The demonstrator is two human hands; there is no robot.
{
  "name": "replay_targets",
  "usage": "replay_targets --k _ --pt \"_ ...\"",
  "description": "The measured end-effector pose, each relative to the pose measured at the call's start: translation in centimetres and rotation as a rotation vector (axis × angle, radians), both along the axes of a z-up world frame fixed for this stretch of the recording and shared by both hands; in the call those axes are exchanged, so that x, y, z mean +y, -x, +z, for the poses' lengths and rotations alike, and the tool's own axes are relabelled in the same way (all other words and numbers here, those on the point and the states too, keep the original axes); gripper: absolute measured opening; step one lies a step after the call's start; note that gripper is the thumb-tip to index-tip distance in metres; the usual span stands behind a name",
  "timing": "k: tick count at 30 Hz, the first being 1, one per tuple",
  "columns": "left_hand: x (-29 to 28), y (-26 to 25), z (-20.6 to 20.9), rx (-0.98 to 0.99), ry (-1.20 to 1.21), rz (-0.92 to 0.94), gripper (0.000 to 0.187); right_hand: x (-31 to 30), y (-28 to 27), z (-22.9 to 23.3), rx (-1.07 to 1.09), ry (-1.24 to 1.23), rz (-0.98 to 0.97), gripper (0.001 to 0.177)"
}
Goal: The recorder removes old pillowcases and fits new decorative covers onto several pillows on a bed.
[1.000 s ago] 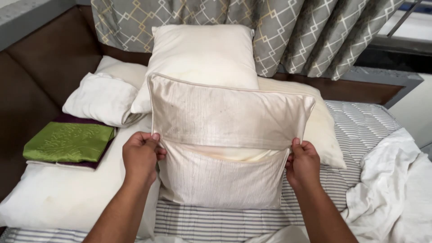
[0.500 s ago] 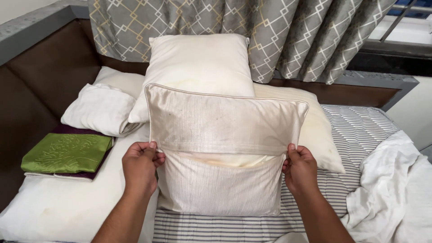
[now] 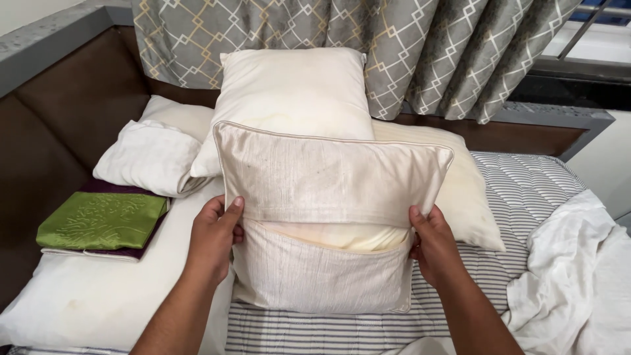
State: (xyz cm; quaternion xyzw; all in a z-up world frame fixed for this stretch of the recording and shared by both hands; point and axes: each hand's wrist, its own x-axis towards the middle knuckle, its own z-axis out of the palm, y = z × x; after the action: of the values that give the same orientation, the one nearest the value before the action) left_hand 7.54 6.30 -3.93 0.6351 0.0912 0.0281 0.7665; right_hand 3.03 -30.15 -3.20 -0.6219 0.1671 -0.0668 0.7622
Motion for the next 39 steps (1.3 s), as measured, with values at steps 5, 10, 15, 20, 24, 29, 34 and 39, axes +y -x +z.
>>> replay_targets --k 5,10,15,20,24,29,34,39 --pt "-0.7 0.7 0.8 -0.002 -0.088 0.112 0.021 -0.5 -0.8 -2.1 -0.075 0.087 -0.016 0.039" --pt "-0.5 0.4 0.6 -0.050 0.010 0.186 0.011 -1.1 -1.3 -2.7 -0.126 -0.042 -0.166 0.025" --pt "-0.3 -0.3 -0.6 -0.091 0.250 0.243 0.015 -2.9 -2.2 -5.4 -0.179 -0.066 -0.218 0.022" --pt "0.5 -0.4 -0.4 -0.009 0.205 0.228 0.012 -2.3 -1.7 -4.3 -0.163 -0.083 -0.204 0.020" --pt "2.2 -1.5 -1.7 -0.128 0.165 0.357 0.029 -2.7 -1.4 -3.7 -0.080 -0.104 -0.209 0.019" --pt "2.9 -0.8 0.5 -0.153 0.118 0.398 0.039 -2.4 -1.4 -2.9 -0.056 -0.116 -0.185 0.025" --pt "0.3 1.0 3.6 0.224 -0.034 0.081 0.047 -2.1 -1.3 -3.0 -0.051 -0.101 -0.121 0.026" --pt "1.1 -0.7 -1.1 0.068 0.006 -0.014 0.023 -3.2 -1.7 -4.8 -0.152 0.081 -0.100 0.017"
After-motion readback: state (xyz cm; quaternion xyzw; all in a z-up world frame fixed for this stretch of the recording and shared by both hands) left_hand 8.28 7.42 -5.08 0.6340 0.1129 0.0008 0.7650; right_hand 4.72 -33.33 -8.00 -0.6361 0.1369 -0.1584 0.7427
